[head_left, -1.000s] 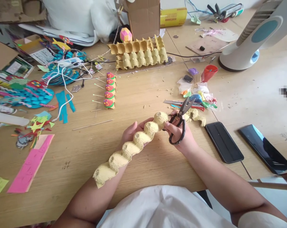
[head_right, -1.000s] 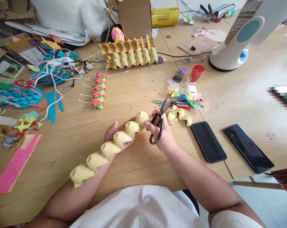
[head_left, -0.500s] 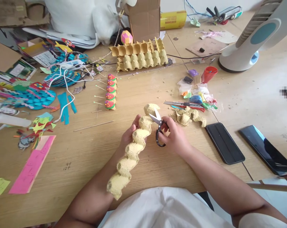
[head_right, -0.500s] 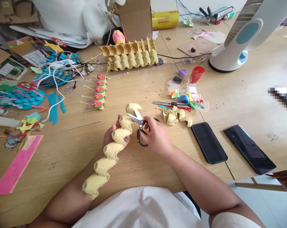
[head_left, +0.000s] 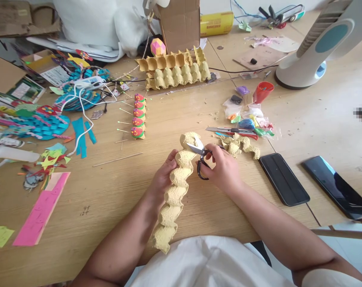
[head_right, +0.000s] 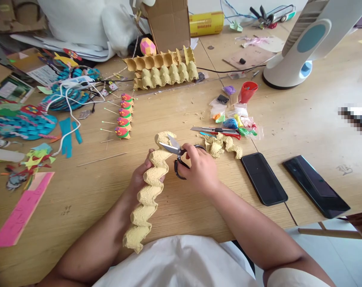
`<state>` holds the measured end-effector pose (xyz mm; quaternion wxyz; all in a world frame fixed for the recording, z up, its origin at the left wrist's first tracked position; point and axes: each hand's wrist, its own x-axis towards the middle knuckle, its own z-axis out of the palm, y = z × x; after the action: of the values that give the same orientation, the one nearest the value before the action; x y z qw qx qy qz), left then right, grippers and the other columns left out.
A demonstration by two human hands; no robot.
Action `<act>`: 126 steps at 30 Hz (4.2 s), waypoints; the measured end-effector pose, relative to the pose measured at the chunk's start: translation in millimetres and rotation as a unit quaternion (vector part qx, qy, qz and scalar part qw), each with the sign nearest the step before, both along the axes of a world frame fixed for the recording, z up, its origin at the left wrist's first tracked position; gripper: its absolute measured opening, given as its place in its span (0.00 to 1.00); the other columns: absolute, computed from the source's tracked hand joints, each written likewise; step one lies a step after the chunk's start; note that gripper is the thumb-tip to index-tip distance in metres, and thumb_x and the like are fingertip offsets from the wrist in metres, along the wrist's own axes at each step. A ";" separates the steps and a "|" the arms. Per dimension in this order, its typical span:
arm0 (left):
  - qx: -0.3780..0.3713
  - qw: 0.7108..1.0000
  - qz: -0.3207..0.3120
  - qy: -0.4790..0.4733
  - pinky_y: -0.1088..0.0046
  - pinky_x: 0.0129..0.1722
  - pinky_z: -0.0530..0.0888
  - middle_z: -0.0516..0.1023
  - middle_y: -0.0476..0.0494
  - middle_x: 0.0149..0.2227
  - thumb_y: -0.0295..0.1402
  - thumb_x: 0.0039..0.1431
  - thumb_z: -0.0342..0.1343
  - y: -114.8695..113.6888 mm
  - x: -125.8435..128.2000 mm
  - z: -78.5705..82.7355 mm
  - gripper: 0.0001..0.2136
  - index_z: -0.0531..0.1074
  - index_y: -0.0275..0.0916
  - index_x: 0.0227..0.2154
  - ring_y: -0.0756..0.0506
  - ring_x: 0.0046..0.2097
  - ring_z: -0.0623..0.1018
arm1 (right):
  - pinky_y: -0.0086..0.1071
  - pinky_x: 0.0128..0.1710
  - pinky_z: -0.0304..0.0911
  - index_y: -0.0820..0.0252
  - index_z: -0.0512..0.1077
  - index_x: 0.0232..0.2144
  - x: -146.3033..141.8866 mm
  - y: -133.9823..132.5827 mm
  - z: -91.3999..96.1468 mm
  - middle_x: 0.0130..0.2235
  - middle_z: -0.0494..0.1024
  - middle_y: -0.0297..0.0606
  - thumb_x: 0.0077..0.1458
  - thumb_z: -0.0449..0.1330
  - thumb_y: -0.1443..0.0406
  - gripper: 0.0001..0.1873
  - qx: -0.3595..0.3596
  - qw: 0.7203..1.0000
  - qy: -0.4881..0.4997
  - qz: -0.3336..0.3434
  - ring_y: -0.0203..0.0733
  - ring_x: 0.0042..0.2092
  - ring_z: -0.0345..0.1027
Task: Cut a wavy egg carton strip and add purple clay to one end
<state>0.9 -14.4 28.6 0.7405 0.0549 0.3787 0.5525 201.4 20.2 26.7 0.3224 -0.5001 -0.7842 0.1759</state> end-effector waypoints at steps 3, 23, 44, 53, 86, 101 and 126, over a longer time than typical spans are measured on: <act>0.002 1.000 -0.006 -0.002 0.73 0.27 0.73 0.81 0.52 0.33 0.26 0.53 0.69 1.2 -1.2 -4.2 0.11 0.79 0.50 0.34 0.48 0.29 0.79 | 0.35 0.35 0.59 0.53 0.69 0.49 0.1 0.5 0.8 0.35 0.79 0.36 0.57 0.66 0.61 0.18 0.010 1.000 -0.011 0.001 0.45 0.35 0.71; 0.022 1.000 -0.009 -0.003 0.73 0.31 0.76 0.80 0.49 0.32 0.26 0.58 0.65 3.9 1.7 0.2 0.06 0.76 0.45 0.34 0.48 0.30 0.79 | 0.33 0.26 0.45 0.54 0.72 0.49 -0.5 3.3 5.4 0.29 0.82 0.36 0.60 0.62 0.61 0.14 -0.089 0.985 -0.148 -0.003 0.44 0.27 0.70; -0.009 1.000 0.012 -0.013 0.77 0.26 0.73 0.83 0.50 0.34 0.27 0.66 0.55 7.0 -9.1 -5.9 0.10 0.77 0.49 0.41 0.50 0.29 0.80 | 0.41 0.46 0.65 0.56 0.64 0.51 -0.9 4.4 -5.2 0.42 0.79 0.44 0.56 0.63 0.63 0.21 -0.036 0.999 0.025 0.022 0.52 0.44 0.73; 0.050 0.999 0.012 0.019 0.75 0.28 0.76 0.81 0.52 0.30 0.25 0.61 0.61 4.5 -4.1 -5.4 0.08 0.79 0.49 0.36 0.49 0.27 0.79 | 0.35 0.37 0.63 0.56 0.65 0.53 -4.4 -4.2 5.8 0.39 0.80 0.37 0.57 0.65 0.59 0.24 -0.119 0.991 0.038 0.045 0.45 0.39 0.73; 0.004 0.999 0.029 0.034 0.74 0.27 0.76 0.83 0.51 0.36 0.33 0.66 0.59 6.4 -6.4 -1.9 0.06 0.76 0.52 0.43 0.49 0.28 0.80 | 0.30 0.29 0.57 0.56 0.67 0.55 -5.7 -8.5 9.4 0.32 0.79 0.33 0.64 0.58 0.64 0.17 -0.188 0.980 0.028 0.066 0.40 0.29 0.70; -0.011 1.000 0.016 -0.003 0.77 0.22 0.72 0.81 0.49 0.32 0.40 0.68 0.57 6.0 -11.7 -4.0 0.06 0.75 0.50 0.44 0.51 0.23 0.75 | 0.31 0.34 0.63 0.56 0.63 0.51 -5.5 -0.1 -4.6 0.33 0.70 0.30 0.59 0.62 0.58 0.20 -0.218 0.948 0.224 0.057 0.38 0.33 0.66; 0.019 0.999 -0.002 0.035 0.73 0.29 0.76 0.82 0.49 0.36 0.35 0.62 0.63 0.2 -5.4 -6.4 0.04 0.78 0.51 0.39 0.47 0.31 0.81 | 0.32 0.27 0.46 0.51 0.75 0.45 -4.1 -4.7 8.2 0.29 0.81 0.33 0.57 0.66 0.51 0.17 -0.040 0.992 -0.112 -0.032 0.43 0.30 0.71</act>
<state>-4.5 -14.2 22.3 0.7268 0.0884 0.3936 0.5559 197.3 15.5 34.9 0.2182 -0.5543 -0.7909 0.1397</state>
